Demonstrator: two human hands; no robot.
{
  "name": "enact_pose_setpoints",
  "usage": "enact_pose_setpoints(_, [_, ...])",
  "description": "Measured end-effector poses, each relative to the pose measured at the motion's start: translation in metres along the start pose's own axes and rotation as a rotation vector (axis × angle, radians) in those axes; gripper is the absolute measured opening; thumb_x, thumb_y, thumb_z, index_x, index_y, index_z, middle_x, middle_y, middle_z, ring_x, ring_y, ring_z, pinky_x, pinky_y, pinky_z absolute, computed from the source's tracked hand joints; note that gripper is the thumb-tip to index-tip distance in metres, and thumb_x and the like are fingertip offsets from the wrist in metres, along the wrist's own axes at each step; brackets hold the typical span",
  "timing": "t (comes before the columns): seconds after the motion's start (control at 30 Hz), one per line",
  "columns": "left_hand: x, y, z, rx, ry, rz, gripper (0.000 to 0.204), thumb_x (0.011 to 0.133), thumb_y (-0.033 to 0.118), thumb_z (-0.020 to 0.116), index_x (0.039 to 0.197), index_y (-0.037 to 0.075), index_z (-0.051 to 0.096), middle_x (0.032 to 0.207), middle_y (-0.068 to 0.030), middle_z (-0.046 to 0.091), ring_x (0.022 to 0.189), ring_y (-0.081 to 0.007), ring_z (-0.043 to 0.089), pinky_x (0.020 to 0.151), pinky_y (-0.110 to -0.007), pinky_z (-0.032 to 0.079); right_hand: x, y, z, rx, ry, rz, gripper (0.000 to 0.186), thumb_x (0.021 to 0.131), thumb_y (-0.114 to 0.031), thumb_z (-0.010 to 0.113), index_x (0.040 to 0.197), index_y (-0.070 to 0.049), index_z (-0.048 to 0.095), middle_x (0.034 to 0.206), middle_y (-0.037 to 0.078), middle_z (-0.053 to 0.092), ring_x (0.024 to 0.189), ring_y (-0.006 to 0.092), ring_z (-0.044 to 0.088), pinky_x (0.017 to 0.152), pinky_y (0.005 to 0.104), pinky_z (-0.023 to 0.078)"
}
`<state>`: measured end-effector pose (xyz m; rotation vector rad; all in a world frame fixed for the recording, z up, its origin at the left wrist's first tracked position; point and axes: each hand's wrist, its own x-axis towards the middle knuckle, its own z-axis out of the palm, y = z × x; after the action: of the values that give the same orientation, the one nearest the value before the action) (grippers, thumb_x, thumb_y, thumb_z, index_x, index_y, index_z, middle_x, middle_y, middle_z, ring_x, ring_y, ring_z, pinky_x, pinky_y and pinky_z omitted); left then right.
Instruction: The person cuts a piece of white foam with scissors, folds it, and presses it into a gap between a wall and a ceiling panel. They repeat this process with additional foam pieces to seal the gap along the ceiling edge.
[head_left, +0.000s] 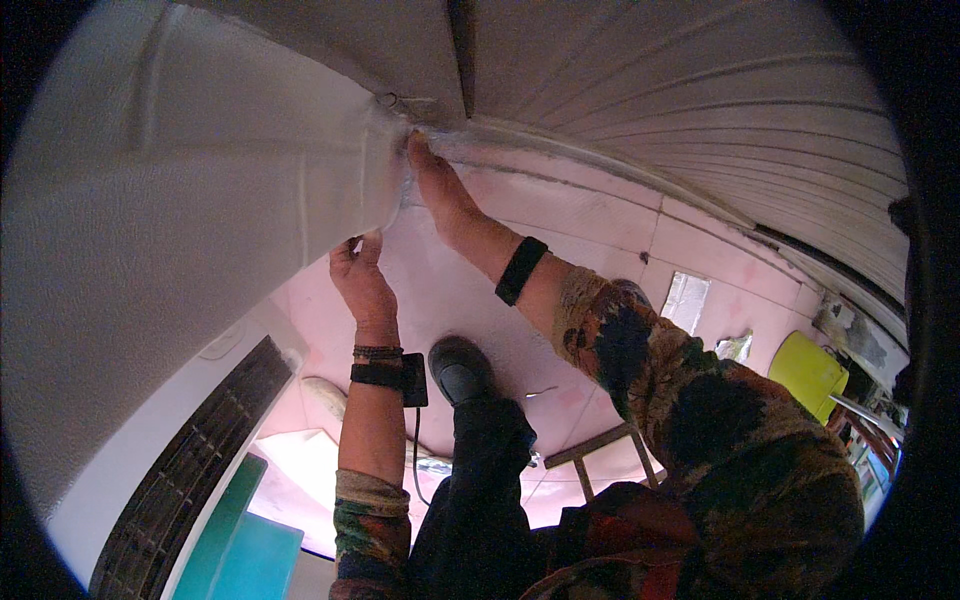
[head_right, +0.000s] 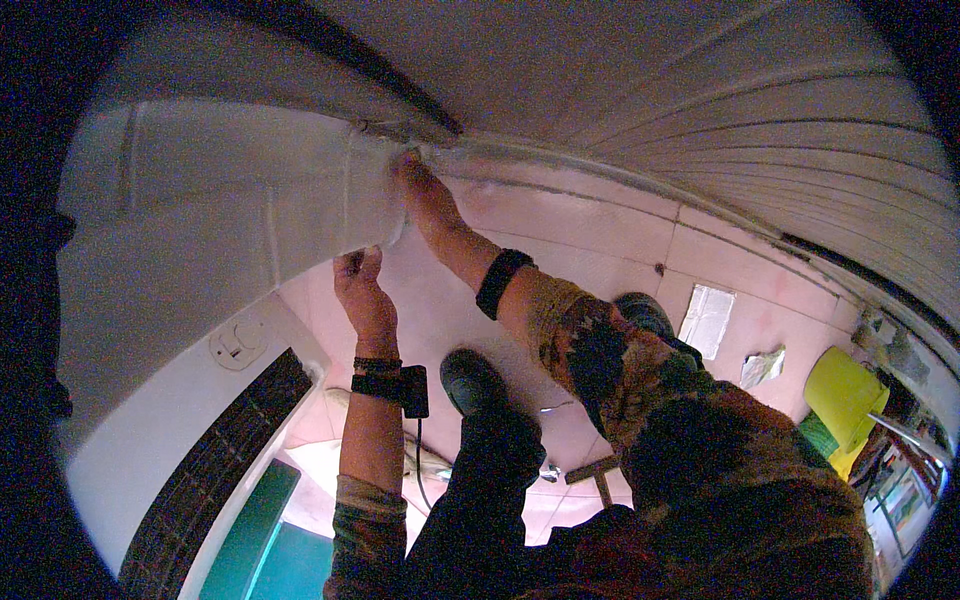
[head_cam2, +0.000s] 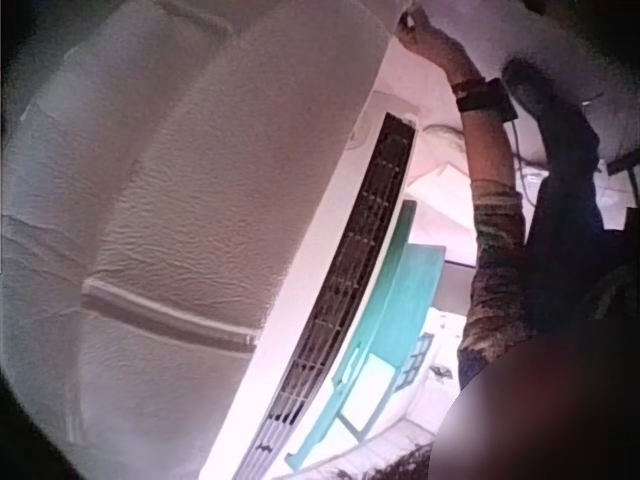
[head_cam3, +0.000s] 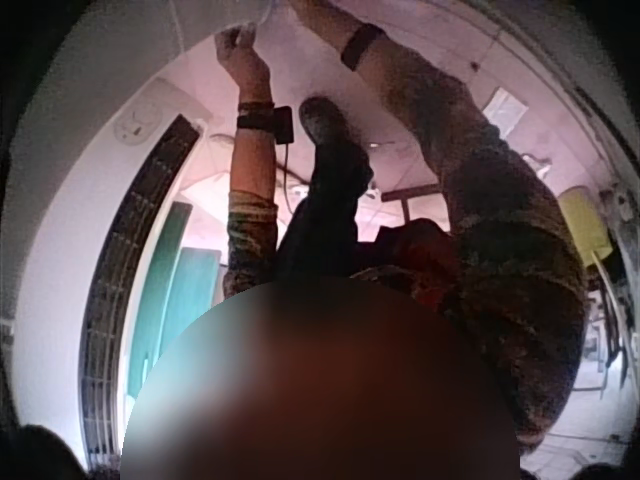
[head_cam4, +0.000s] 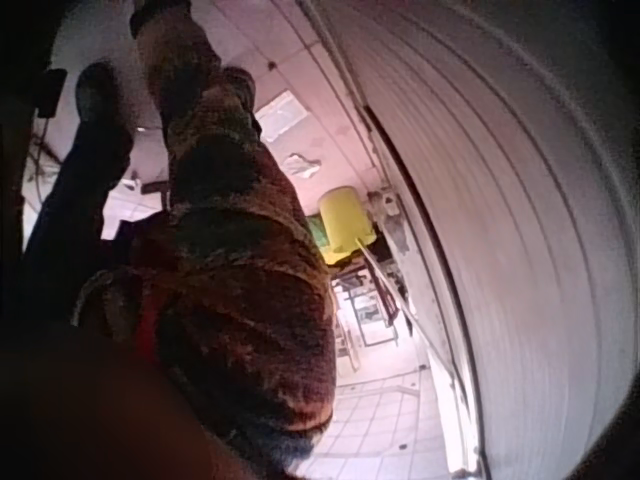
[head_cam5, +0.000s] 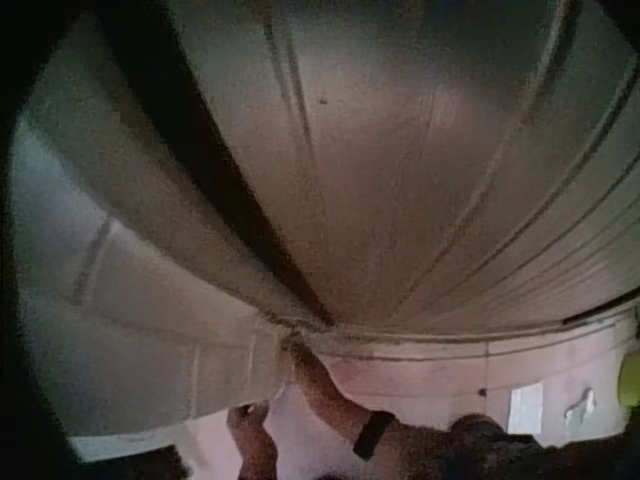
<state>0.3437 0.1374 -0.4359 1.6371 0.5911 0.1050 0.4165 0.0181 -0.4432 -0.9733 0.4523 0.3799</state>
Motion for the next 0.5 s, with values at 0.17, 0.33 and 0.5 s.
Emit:
enact_pose_setpoints(0.17, [-0.001,0.000,-0.002,0.006,-0.002,-0.024,0.025,0.085,0.001,0.066,0.109,-0.001,0.063,0.105,-0.0069,0.066,0.096,-0.0165,0.058,0.090,-0.031,0.044,0.003,0.003,-0.003,0.130,-0.139,0.044,0.071,0.098,-0.060,0.036,0.144,-0.006,0.035,0.147,0.008,0.040,0.134,0.0215,0.035,0.113,0.0387,0.023])
enact_pose_setpoints(0.33, [0.001,0.000,-0.003,0.063,0.006,-0.028,0.024,0.085,0.001,0.066,0.108,0.000,0.063,0.105,-0.0068,0.065,0.095,-0.0164,0.058,0.090,-0.031,0.044,0.007,0.003,0.004,0.264,-0.089,0.126,0.065,0.100,-0.054,0.034,0.145,-0.006,0.034,0.147,0.006,0.041,0.134,0.0184,0.036,0.113,0.0354,0.024])
enact_pose_setpoints(0.5, [-0.001,0.004,0.002,-0.053,0.005,0.003,0.015,0.086,0.004,0.064,0.100,0.001,0.059,0.097,-0.0045,0.062,0.092,-0.0159,0.055,0.088,-0.031,0.042,-0.007,0.015,0.016,0.347,-0.096,0.102,0.062,0.102,-0.050,0.032,0.145,-0.006,0.032,0.146,0.006,0.041,0.134,0.0182,0.036,0.114,0.0313,0.023])
